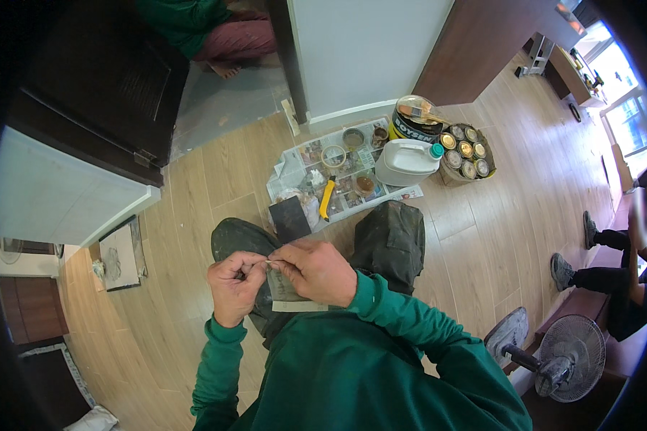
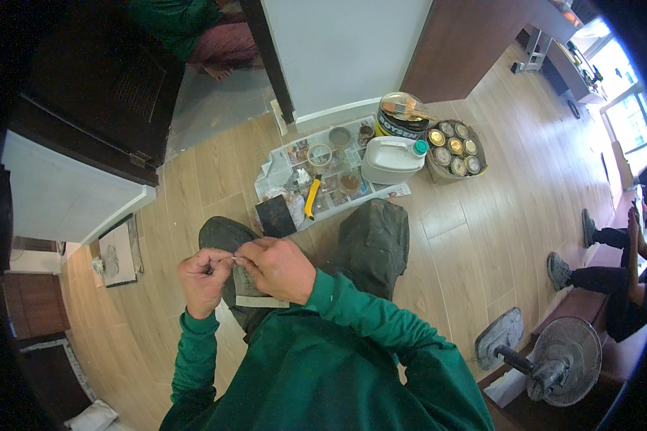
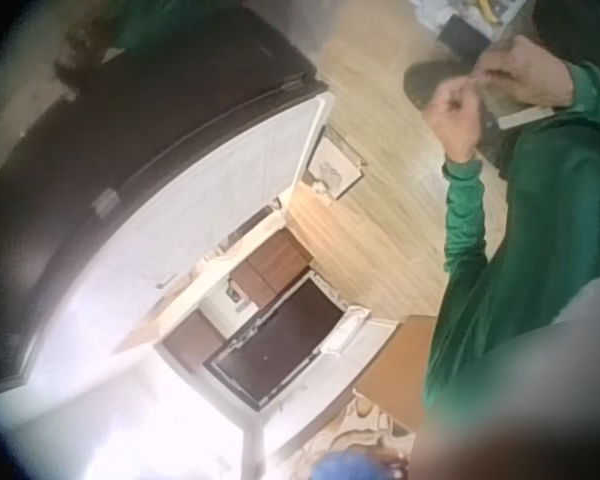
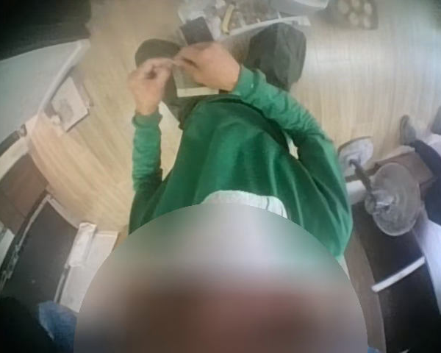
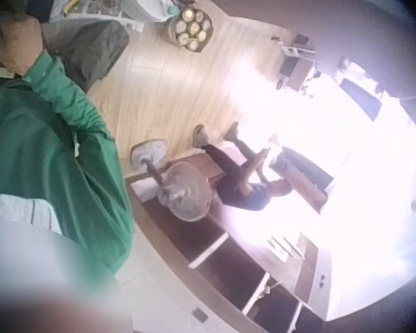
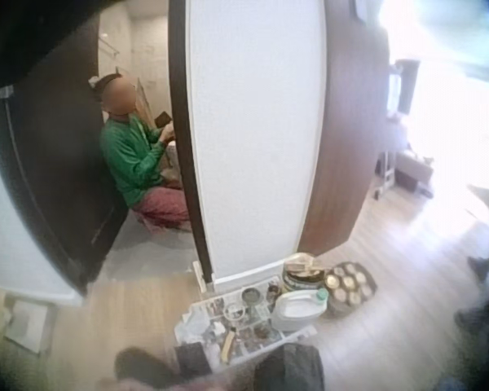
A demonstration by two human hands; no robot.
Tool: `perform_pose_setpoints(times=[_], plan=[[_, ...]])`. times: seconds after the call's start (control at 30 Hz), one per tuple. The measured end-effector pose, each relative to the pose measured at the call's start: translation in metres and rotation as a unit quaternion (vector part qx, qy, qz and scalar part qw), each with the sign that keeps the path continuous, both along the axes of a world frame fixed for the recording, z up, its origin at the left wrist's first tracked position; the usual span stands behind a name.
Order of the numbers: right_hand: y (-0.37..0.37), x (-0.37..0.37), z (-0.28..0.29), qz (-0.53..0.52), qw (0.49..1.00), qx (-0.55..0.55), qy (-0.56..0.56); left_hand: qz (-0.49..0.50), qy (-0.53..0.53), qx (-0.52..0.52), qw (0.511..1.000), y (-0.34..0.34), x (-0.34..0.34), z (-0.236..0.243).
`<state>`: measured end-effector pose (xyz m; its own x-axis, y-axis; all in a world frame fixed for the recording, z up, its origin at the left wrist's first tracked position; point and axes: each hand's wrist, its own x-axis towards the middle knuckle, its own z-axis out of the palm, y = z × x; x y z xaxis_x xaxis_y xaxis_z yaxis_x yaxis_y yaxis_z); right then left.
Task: The person kneels on the floor and uses a brush to mix yellow and red paint in a small container. They repeatedly dip the brush into the paint and stir the mixture to create an orange color.
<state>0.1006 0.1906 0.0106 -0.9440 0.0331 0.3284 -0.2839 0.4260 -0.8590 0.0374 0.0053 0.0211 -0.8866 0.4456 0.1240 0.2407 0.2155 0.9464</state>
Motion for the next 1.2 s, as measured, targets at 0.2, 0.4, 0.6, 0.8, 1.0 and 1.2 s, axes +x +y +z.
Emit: perform_pose_setpoints(times=[0.2,0.4,0.6,0.8,1.0,1.2], plan=[[0.019,0.010,0.002,-0.070,0.995,0.070,-0.020,0.036,-0.061,0.025,0.997,0.025,0.004,0.001],[0.039,0.013,0.010,-0.159,0.983,0.092,-0.001,-0.022,-0.223,0.080,0.971,0.051,-0.002,0.005],[0.049,0.023,0.001,-0.199,0.968,0.155,0.012,-0.044,-0.221,0.044,0.973,0.070,-0.006,-0.001],[0.083,0.021,-0.022,-0.309,0.916,0.255,-0.009,0.007,-0.265,0.086,0.960,0.071,-0.020,-0.018],[0.109,0.035,-0.048,-0.384,0.893,0.215,-0.101,0.007,-0.263,0.165,0.951,0.062,-0.015,-0.036],[0.145,0.091,-0.072,-0.435,0.875,0.074,-0.198,0.089,-0.270,0.142,0.948,0.032,-0.023,-0.054]])
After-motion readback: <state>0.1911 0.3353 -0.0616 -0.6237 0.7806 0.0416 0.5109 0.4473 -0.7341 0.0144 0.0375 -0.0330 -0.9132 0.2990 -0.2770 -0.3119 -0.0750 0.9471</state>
